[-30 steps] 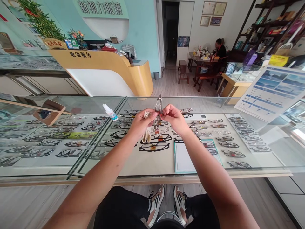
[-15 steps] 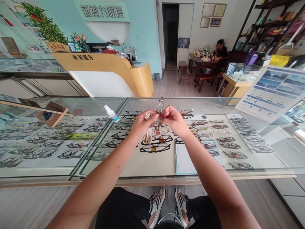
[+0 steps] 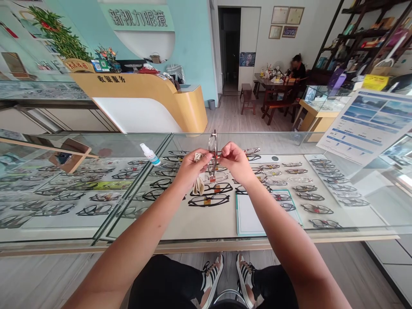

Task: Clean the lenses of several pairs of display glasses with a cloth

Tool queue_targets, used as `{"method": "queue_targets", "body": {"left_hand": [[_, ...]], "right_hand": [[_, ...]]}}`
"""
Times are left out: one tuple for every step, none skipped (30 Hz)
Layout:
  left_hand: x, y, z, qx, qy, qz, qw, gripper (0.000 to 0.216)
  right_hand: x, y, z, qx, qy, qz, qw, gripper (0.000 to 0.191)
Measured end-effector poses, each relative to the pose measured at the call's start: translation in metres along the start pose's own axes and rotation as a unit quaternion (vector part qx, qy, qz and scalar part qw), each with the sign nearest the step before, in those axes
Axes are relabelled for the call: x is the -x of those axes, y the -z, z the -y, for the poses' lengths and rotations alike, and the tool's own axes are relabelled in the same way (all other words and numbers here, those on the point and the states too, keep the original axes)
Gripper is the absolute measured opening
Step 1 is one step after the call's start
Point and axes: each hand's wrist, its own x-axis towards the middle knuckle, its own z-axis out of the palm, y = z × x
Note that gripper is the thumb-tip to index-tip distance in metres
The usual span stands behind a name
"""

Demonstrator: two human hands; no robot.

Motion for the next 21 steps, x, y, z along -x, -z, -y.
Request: {"method": "queue_targets", "body": {"left_hand": [[0.0,0.0,0.0,0.001,0.0,0.0,1.0,0.065],[0.0,0.0,0.0,0.002,0.0,-0.001,1.0,0.065],[0.0,-0.001,0.0,0.003,0.0,-0.002,1.0,0.065],[0.0,-0.001,0.0,0.005,-0.001,-0.004,1.0,0.065],[0.0,0.0,0.0,0.007,-0.001,-0.008,1.0,0.065],[0.0,0.0,0.0,0.011,-0.001,-0.014,1.0,0.065],[0.0,0.0,-0.001,0.013,0.0,-0.02,1.0,0.065],[0.0,0.001,-0.001,0.015,0.0,-0.027,1.0,0.065],[0.0,0.002,-0.002,0.016,-0.001,-0.034,0.999,0.065],[0.0,0.003,-0.002,0.014,-0.003,-0.039,0.999,0.065],[0.0,0.004,-0.002,0.012,-0.006,-0.044,0.999,0.065],[0.0,0.004,-0.002,0.009,-0.01,-0.047,0.999,0.065],[0.0,0.004,-0.002,0.005,-0.013,-0.05,0.999,0.065],[0.0,0.005,-0.002,0.002,-0.016,-0.051,0.999,0.064],[0.0,0.005,-0.002,0.0,-0.017,-0.05,0.999,0.063],[0.0,0.005,-0.002,-0.002,-0.018,-0.049,0.999,0.062],[0.0,0.005,-0.002,-0.003,-0.018,-0.048,0.999,0.062],[0.0,0.005,-0.001,-0.003,-0.018,-0.046,0.999,0.061],[-0.001,0.005,-0.001,-0.002,-0.018,-0.046,0.999,0.061],[-0.002,0.006,0.0,-0.001,-0.019,-0.047,0.999,0.061],[-0.003,0.007,0.001,0.0,-0.02,-0.049,0.999,0.061]], "right_hand": [[0.0,0.0,0.0,-0.001,0.001,-0.005,1.0,0.054],[0.0,0.001,0.0,0.0,0.0,-0.007,1.0,0.053],[0.0,0.001,0.0,0.005,-0.006,-0.005,1.0,0.052],[0.0,0.002,-0.001,0.016,-0.013,-0.001,1.0,0.05],[0.0,0.002,-0.003,0.033,-0.022,0.004,0.999,0.049],[0.0,0.002,-0.005,0.055,-0.031,0.008,0.998,0.048],[0.0,0.003,-0.007,0.08,-0.037,0.009,0.996,0.046],[-0.001,0.003,-0.009,0.105,-0.041,0.01,0.994,0.043],[-0.001,0.003,-0.011,0.125,-0.042,0.012,0.991,0.041],[0.0,0.003,-0.013,0.14,-0.041,0.017,0.989,0.039],[0.0,0.003,-0.014,0.149,-0.038,0.024,0.988,0.038],[0.0,0.003,-0.014,0.155,-0.033,0.032,0.987,0.038],[0.0,0.003,-0.014,0.16,-0.027,0.038,0.986,0.037],[0.0,0.003,-0.014,0.164,-0.021,0.04,0.985,0.037],[0.0,0.003,-0.014,0.169,-0.015,0.037,0.985,0.036],[0.0,0.003,-0.013,0.173,-0.01,0.032,0.984,0.034],[0.0,0.003,-0.012,0.176,-0.007,0.025,0.984,0.032],[0.0,0.004,-0.011,0.179,-0.004,0.017,0.984,0.031],[0.0,0.005,-0.01,0.182,-0.001,0.009,0.983,0.03],[-0.001,0.006,-0.01,0.186,0.003,-0.001,0.983,0.03],[-0.001,0.007,-0.009,0.192,0.006,-0.013,0.981,0.029]]}}
